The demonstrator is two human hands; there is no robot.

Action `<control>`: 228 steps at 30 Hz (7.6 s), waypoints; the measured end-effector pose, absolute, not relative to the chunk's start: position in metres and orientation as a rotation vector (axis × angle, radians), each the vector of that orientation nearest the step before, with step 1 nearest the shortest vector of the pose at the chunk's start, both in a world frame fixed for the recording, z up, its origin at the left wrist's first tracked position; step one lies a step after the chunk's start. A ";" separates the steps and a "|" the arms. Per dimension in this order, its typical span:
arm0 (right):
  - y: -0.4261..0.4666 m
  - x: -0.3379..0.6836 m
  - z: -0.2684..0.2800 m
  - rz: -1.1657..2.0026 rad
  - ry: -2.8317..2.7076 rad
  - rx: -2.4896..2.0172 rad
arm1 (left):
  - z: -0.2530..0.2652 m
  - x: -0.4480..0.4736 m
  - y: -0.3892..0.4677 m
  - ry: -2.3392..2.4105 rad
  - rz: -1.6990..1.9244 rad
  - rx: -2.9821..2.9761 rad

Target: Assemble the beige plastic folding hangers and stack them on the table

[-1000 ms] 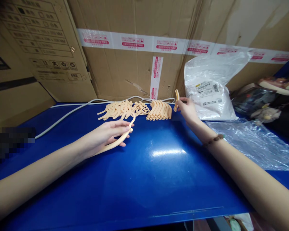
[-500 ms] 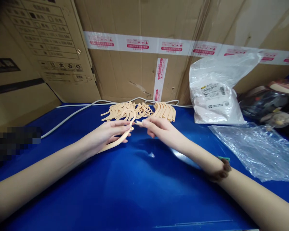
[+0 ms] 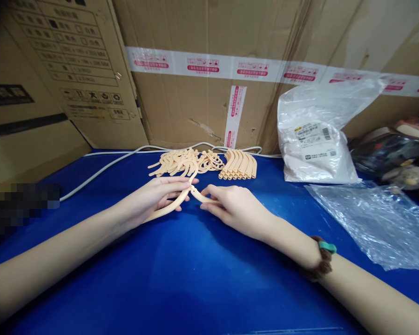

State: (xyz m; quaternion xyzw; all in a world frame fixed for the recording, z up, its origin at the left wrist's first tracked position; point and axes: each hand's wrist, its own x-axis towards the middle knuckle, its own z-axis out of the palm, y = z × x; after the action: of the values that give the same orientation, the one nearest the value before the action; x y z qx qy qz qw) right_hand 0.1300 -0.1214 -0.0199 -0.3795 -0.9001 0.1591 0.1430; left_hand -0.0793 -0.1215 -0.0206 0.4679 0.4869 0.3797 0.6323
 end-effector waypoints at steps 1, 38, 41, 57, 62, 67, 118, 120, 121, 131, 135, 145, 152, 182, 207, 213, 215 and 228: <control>-0.122 0.130 -0.019 0.431 -2.611 -1.099 | -0.021 -0.079 -0.121 1.109 0.868 1.073; -0.123 0.132 -0.021 0.026 -2.745 -1.076 | -0.018 -0.089 -0.119 1.014 0.690 1.145; -0.123 0.133 -0.022 0.027 -2.736 -1.044 | -0.017 -0.087 -0.120 1.011 0.659 1.171; -0.129 0.130 -0.025 0.108 -2.691 -0.983 | -0.017 -0.090 -0.119 0.956 0.626 1.302; -0.128 0.129 -0.025 0.194 -2.691 -1.007 | -0.017 -0.090 -0.118 0.978 0.620 1.338; -0.128 0.129 -0.025 0.229 -2.708 -0.977 | -0.019 -0.090 -0.116 0.981 0.600 1.363; -0.138 0.119 -0.018 0.157 -2.717 -1.252 | -0.022 -0.083 -0.114 1.046 0.547 1.420; -0.137 0.119 -0.018 0.164 -2.710 -1.247 | -0.021 -0.082 -0.115 1.059 0.544 1.410; -0.137 0.119 -0.019 0.166 -2.710 -1.244 | -0.020 -0.082 -0.115 1.071 0.539 1.409; -0.134 0.121 -0.018 0.233 -2.689 -1.225 | -0.021 -0.079 -0.114 1.078 0.504 1.454; -0.132 0.122 -0.018 0.236 -2.704 -1.189 | -0.025 -0.079 -0.113 1.055 0.499 1.486; -0.125 0.132 -0.020 -0.017 -2.717 -1.101 | -0.019 -0.083 -0.125 1.092 0.443 1.892; -0.116 0.138 -0.017 -0.243 -2.621 -1.076 | -0.018 -0.086 -0.126 1.166 0.362 2.233; -0.120 0.134 -0.023 -0.161 -2.534 -0.972 | -0.022 -0.082 -0.126 1.280 0.396 2.274; -0.105 0.142 -0.026 0.122 -2.412 -1.230 | -0.018 -0.080 -0.132 1.058 0.355 2.228; -0.100 0.145 -0.029 0.006 -2.495 -1.228 | -0.020 -0.083 -0.129 1.116 0.413 2.398; -0.099 0.146 -0.030 -0.026 -2.525 -1.210 | -0.019 -0.084 -0.129 1.128 0.430 2.545; -0.100 0.146 -0.032 0.006 -2.504 -1.311 | -0.019 -0.096 -0.115 1.625 0.687 2.778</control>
State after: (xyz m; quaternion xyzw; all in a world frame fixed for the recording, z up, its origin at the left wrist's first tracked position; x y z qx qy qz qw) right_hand 0.1458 -0.0996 -0.0323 -0.4582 -0.8749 0.0021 0.1569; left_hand -0.0960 -0.1146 -0.0186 0.8418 0.4924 0.2081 -0.0748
